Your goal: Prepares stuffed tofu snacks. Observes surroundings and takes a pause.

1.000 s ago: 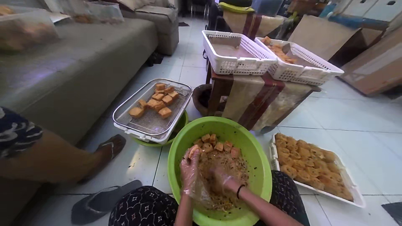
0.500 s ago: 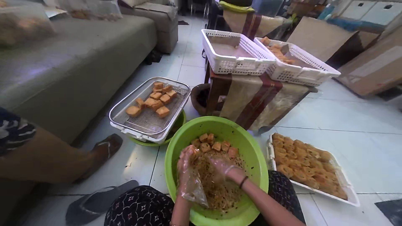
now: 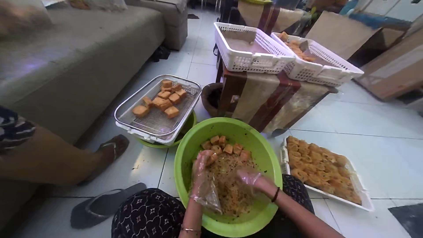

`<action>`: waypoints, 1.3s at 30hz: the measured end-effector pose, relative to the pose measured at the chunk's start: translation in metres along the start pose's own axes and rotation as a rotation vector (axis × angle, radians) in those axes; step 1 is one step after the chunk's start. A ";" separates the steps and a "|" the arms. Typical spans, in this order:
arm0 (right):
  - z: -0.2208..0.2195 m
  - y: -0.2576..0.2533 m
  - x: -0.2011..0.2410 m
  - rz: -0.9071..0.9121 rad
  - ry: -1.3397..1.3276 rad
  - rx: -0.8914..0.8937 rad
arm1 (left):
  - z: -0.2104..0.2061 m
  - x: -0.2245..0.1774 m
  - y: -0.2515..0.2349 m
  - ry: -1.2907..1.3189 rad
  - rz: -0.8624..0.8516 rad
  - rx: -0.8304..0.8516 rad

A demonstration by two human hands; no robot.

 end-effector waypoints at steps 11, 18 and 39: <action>-0.037 0.000 -0.015 0.101 -0.128 -0.076 | 0.000 -0.001 0.002 -0.195 0.242 -0.194; -0.043 0.004 -0.013 -0.001 -0.050 -0.064 | -0.009 0.000 0.009 -0.162 0.281 -0.167; -0.044 -0.002 -0.033 -0.086 -0.242 -0.280 | -0.003 0.007 0.006 0.068 0.212 -0.159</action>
Point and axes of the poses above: each hand's wrist, its own y-axis away from the middle knuckle, its own z-axis out of the back of the hand, x = y × z, the point moved 4 cm from there along -y, towards the middle knuckle, and after that the axes turned 5 degrees about x, right-handed, at the moved point
